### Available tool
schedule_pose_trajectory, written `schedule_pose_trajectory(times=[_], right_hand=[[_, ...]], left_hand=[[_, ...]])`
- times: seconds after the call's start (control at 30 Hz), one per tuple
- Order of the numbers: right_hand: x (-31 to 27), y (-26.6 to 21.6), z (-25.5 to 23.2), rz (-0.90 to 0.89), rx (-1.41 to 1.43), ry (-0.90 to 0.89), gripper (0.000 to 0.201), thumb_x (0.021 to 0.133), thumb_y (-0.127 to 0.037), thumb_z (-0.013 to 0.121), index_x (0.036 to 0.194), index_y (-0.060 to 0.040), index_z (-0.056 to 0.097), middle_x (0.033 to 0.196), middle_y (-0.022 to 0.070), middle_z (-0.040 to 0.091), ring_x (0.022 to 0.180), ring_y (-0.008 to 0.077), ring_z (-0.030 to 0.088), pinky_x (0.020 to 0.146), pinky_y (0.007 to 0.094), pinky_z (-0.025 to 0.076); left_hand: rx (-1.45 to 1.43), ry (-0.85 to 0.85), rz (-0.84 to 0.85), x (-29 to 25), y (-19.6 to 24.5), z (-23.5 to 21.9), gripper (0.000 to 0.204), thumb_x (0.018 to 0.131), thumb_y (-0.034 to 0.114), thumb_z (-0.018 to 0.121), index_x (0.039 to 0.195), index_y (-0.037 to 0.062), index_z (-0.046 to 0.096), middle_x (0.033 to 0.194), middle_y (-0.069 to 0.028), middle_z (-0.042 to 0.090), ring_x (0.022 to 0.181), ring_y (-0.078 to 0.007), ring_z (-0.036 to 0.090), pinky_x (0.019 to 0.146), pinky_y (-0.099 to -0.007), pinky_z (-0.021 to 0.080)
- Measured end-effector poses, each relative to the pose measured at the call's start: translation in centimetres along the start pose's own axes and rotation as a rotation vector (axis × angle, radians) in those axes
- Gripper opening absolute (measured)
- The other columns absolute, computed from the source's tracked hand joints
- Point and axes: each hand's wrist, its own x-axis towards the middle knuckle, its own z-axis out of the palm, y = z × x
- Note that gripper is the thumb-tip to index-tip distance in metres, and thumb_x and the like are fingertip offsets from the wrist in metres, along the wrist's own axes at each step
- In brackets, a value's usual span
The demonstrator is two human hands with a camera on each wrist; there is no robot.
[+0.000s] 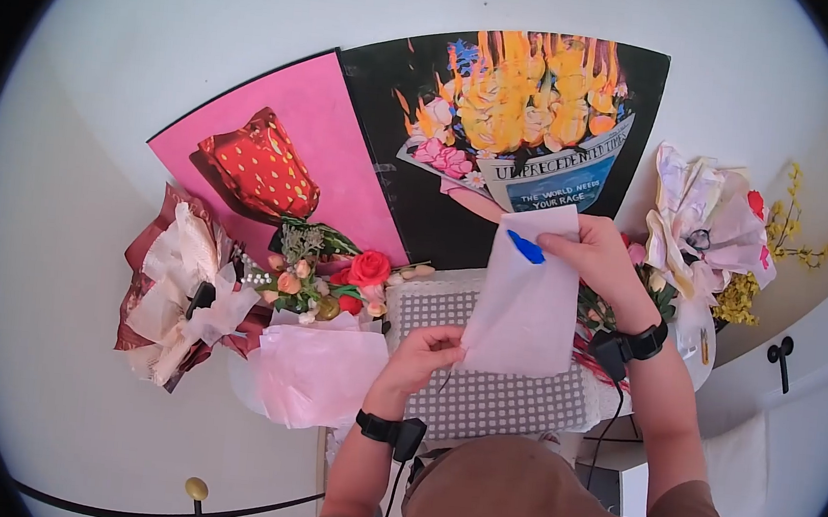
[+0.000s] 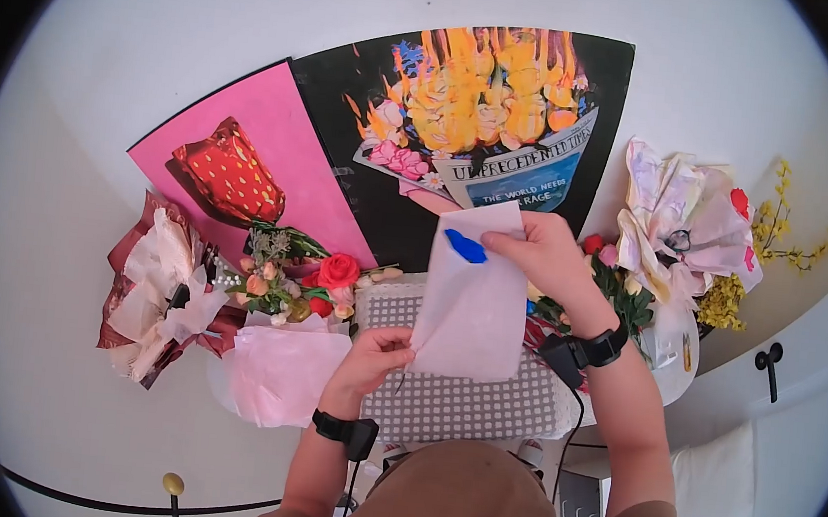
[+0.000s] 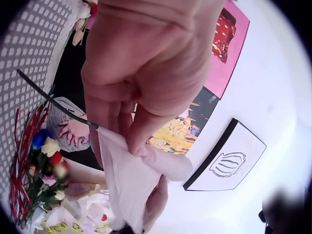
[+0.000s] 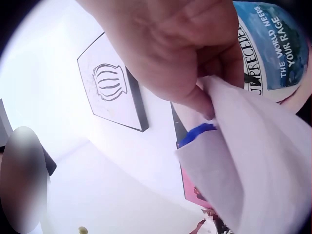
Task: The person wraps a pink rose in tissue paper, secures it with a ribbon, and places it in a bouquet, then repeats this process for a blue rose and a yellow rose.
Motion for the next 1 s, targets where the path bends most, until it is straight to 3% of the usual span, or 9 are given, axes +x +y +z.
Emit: schedule_pose_trajectory(times=[0.1, 0.23, 0.3, 0.33, 0.4, 0.53, 0.7, 0.8, 1.0], right_hand=[[-0.2, 0.3, 0.6, -0.057, -0.121, 0.086, 0.02, 0.091, -0.013, 0.069, 0.103, 0.0027, 0.072, 0.087, 0.0032, 0.074, 0.073, 0.0105, 0.068, 0.069, 0.0251, 0.054], [0.0, 0.6, 0.9, -0.047, -0.062, 0.115, 0.019, 0.091, -0.01, 0.069, 0.104, 0.0033, 0.071, 0.095, 0.0058, 0.073, 0.081, 0.0101, 0.068, 0.072, 0.0256, 0.054], [-0.6, -0.3, 1.3, -0.334, 0.043, 0.372, 0.015, 0.089, -0.004, 0.069, 0.102, 0.0028, 0.071, 0.097, 0.0061, 0.072, 0.08, 0.0088, 0.067, 0.069, 0.0242, 0.052], [-1.2, -0.9, 1.1, -0.334, 0.043, 0.368, 0.015, 0.089, -0.004, 0.069, 0.102, 0.0028, 0.071, 0.097, 0.0061, 0.072, 0.08, 0.0088, 0.067, 0.069, 0.0242, 0.052], [-3.0, -1.6, 0.7, -0.596, -0.409, 0.342, 0.014, 0.086, 0.0, 0.069, 0.1, 0.0011, 0.071, 0.093, 0.0053, 0.068, 0.076, 0.0083, 0.063, 0.065, 0.0226, 0.049], [-4.2, -1.6, 2.8, -0.373, -0.297, 0.16, 0.011, 0.084, -0.003, 0.074, 0.094, -0.0007, 0.071, 0.082, 0.0024, 0.063, 0.063, 0.0051, 0.053, 0.056, 0.0212, 0.041], [-3.6, -0.1, 2.2, -0.303, -0.163, 0.066, 0.011, 0.085, -0.007, 0.076, 0.092, -0.0009, 0.071, 0.075, -0.0046, 0.06, 0.059, 0.0008, 0.044, 0.053, 0.0203, 0.034], [-3.5, -0.5, 1.5, -0.134, -0.145, -0.014, 0.011, 0.086, -0.008, 0.075, 0.093, -0.0005, 0.07, 0.074, -0.0059, 0.059, 0.061, 0.0, 0.044, 0.054, 0.0196, 0.035], [-3.0, 0.6, 0.6, -0.1, -0.104, -0.032, 0.01, 0.09, -0.009, 0.073, 0.091, -0.0005, 0.067, 0.078, -0.0061, 0.061, 0.069, -0.0002, 0.05, 0.06, 0.0188, 0.039]], left_hand=[[0.147, 0.137, 0.07, 0.1, -0.7, 0.4, 0.024, 0.09, -0.001, 0.066, 0.114, -0.0026, 0.069, 0.097, -0.0016, 0.065, 0.087, -0.0103, 0.06, 0.078, -0.0243, 0.048], [0.473, 0.263, 0.221, -0.3, -0.5, 0.8, 0.021, 0.09, -0.004, 0.064, 0.111, -0.004, 0.069, 0.091, -0.0011, 0.058, 0.084, -0.0096, 0.056, 0.073, -0.0222, 0.044], [0.447, 0.27, 0.24, -0.3, -1.1, 0.4, 0.022, 0.09, -0.004, 0.065, 0.111, -0.0038, 0.069, 0.09, -0.0011, 0.057, 0.083, -0.0096, 0.055, 0.073, -0.0221, 0.044], [0.421, 0.272, 0.261, -0.3, -1.2, 0.3, 0.022, 0.089, -0.003, 0.065, 0.111, -0.0036, 0.069, 0.089, -0.0011, 0.055, 0.082, -0.0097, 0.054, 0.073, -0.0221, 0.043], [0.401, 0.285, 0.253, -0.5, -0.9, 0.5, 0.021, 0.089, -0.004, 0.065, 0.11, -0.0033, 0.069, 0.089, -0.0012, 0.055, 0.083, -0.0096, 0.054, 0.073, -0.022, 0.043], [0.379, 0.277, 0.257, -0.6, -0.3, 1.3, 0.021, 0.089, -0.005, 0.065, 0.109, -0.0031, 0.069, 0.089, -0.0016, 0.055, 0.082, -0.0094, 0.053, 0.073, -0.0219, 0.043], [0.422, 0.261, 0.226, -0.7, -0.1, 1.7, 0.021, 0.089, -0.005, 0.064, 0.109, -0.0039, 0.069, 0.088, -0.0025, 0.056, 0.083, -0.0099, 0.055, 0.074, -0.0223, 0.044], [0.438, 0.254, 0.219, -0.9, 0.0, 1.8, 0.022, 0.088, -0.005, 0.065, 0.11, -0.0034, 0.069, 0.088, -0.0031, 0.057, 0.084, -0.0105, 0.056, 0.074, -0.0227, 0.045], [0.505, 0.255, 0.271, -1.2, -0.1, 2.1, 0.032, 0.087, -0.006, 0.064, 0.118, -0.0012, 0.069, 0.089, -0.0042, 0.058, 0.085, -0.0128, 0.058, 0.074, -0.0243, 0.047]])
